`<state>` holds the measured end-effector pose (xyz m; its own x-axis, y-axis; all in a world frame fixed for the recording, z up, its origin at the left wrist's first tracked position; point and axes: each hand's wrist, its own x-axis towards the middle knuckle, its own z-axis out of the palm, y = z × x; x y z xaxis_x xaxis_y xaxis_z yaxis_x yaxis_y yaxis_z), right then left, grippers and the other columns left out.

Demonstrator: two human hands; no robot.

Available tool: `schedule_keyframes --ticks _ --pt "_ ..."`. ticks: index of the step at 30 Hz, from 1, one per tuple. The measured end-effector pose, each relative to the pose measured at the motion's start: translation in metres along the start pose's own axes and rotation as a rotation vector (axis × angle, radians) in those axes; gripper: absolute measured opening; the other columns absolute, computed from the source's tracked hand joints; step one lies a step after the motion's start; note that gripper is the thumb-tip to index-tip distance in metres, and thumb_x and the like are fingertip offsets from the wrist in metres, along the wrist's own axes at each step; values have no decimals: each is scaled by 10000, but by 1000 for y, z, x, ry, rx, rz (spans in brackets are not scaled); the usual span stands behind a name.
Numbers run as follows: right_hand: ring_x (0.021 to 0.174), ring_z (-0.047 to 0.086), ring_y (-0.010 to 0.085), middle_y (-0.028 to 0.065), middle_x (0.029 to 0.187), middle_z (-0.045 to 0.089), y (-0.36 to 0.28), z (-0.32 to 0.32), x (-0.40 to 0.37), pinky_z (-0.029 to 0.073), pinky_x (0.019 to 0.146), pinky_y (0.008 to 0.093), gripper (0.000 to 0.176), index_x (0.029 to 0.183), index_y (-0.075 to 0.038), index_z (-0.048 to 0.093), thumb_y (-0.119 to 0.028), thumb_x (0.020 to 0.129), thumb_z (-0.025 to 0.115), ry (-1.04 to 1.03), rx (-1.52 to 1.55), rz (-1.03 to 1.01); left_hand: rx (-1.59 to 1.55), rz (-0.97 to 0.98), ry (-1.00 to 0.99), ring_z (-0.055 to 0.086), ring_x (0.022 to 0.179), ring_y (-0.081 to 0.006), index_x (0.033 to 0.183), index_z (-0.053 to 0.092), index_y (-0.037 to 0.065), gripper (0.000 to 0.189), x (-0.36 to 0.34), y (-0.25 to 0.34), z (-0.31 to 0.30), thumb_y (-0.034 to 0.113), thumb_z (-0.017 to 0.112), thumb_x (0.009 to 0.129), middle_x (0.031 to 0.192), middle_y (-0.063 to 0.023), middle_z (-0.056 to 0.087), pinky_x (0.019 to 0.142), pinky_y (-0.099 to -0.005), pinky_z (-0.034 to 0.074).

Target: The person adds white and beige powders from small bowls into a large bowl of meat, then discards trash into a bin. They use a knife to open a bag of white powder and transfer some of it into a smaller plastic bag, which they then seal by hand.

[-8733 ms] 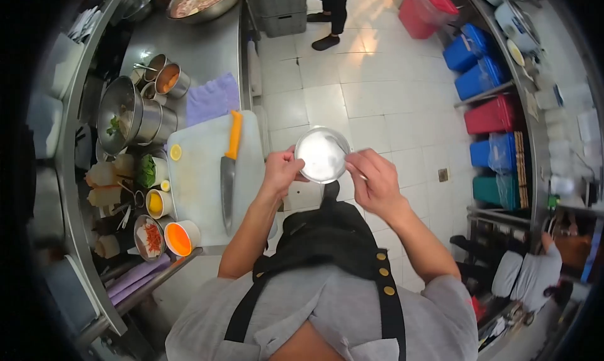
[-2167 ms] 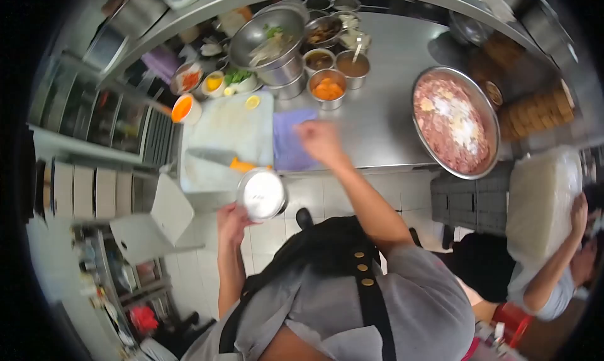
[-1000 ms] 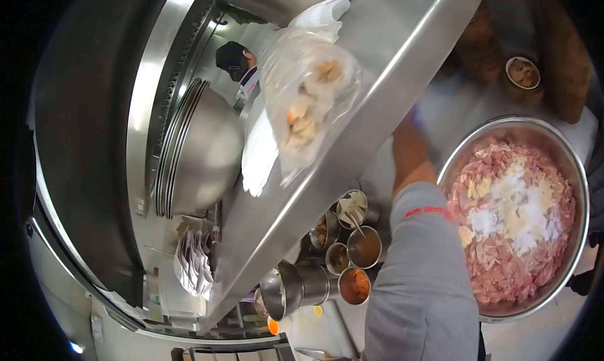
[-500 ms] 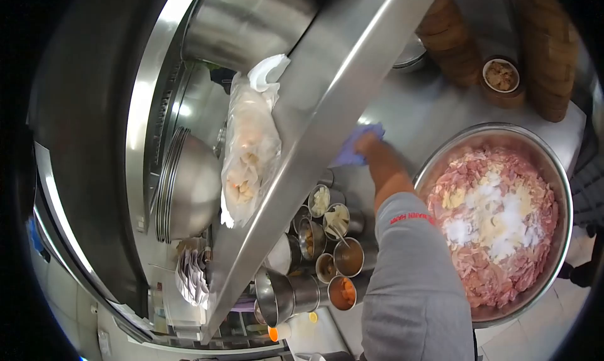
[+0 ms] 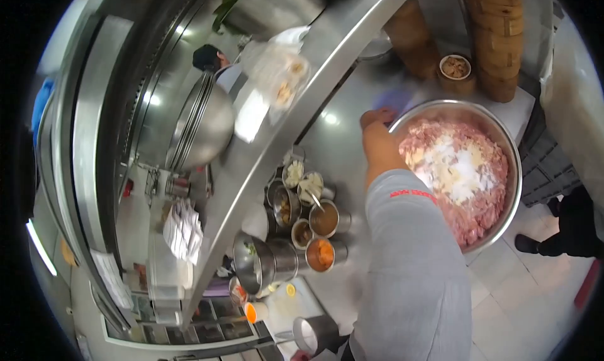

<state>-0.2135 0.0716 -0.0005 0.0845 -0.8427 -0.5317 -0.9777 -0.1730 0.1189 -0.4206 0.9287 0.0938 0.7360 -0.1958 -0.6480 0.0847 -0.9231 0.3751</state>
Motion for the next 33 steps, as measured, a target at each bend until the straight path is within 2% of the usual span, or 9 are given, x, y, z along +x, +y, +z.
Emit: schedule_keyframes --ticks 2,6,15,18,20,21,24,30,33 --pt "1262 344 322 131 1346 404 -27 42 -23 291 999 530 690 1386 -131 248 -302 807 581 144 -115 -438 221 107 42 482 1144 -288 1374 243 96 767 3 -45 -8 360 664 789 1234 -177 450 969 -382 356" --pt "1117 491 287 92 1207 535 -9 70 -122 389 928 445 483 1210 -137 478 -215 757 629 217 -212 -736 -1301 2 76 589 919 -344 1077 582 43 383 -64 69 -2 128 521 708 1070 -133 600 734 -519 498" --pt "1009 579 262 113 1081 618 130 91 -425 383 952 379 322 1001 -71 652 -285 866 452 284 -153 -677 -1382 114 155 542 575 -280 617 509 -3 98 -69 -66 -13 -40 493 707 620 -120 503 629 -651 509" --pt "941 597 313 202 1030 614 170 230 -415 481 816 402 297 960 7 642 -148 766 479 193 -462 -1140 -1402 81 180 541 549 -274 620 504 -1 93 -72 -88 -23 -54 486 695 618 -128 507 617 -639 524" --pt "1143 448 342 152 1196 522 213 292 -458 377 897 518 259 977 -80 650 -146 765 517 246 -92 -1050 -1433 112 226 611 721 -402 714 526 -82 95 -78 -104 -30 -6 469 707 787 -242 594 643 -593 533" --pt "1185 397 360 124 1232 492 222 284 -487 311 923 593 226 950 -117 655 -154 765 531 263 13 -1038 -1456 50 307 527 521 -242 635 500 -6 57 -84 -104 -30 -40 498 680 595 -114 504 597 -591 537" --pt "1258 279 391 94 1339 379 199 297 -467 324 939 553 328 1062 -157 600 -137 735 585 515 75 -1349 -1442 20 425 498 493 -215 638 499 -7 71 -97 -111 -47 -56 468 680 580 -107 494 597 -568 545" --pt "1301 228 404 199 1417 219 88 322 -514 268 976 572 636 1279 -66 392 -156 709 660 125 525 -1596 -1438 96 462 628 617 -335 609 484 -25 111 -98 -143 -114 -4 482 718 671 -184 562 581 -498 583" --pt "1299 199 447 221 1424 200 68 342 -538 237 996 579 598 1290 -25 366 -155 746 577 389 153 -1213 -1453 87 497 637 636 -318 626 503 -33 109 -79 -193 -144 11 488 724 669 -168 562 589 -491 585"
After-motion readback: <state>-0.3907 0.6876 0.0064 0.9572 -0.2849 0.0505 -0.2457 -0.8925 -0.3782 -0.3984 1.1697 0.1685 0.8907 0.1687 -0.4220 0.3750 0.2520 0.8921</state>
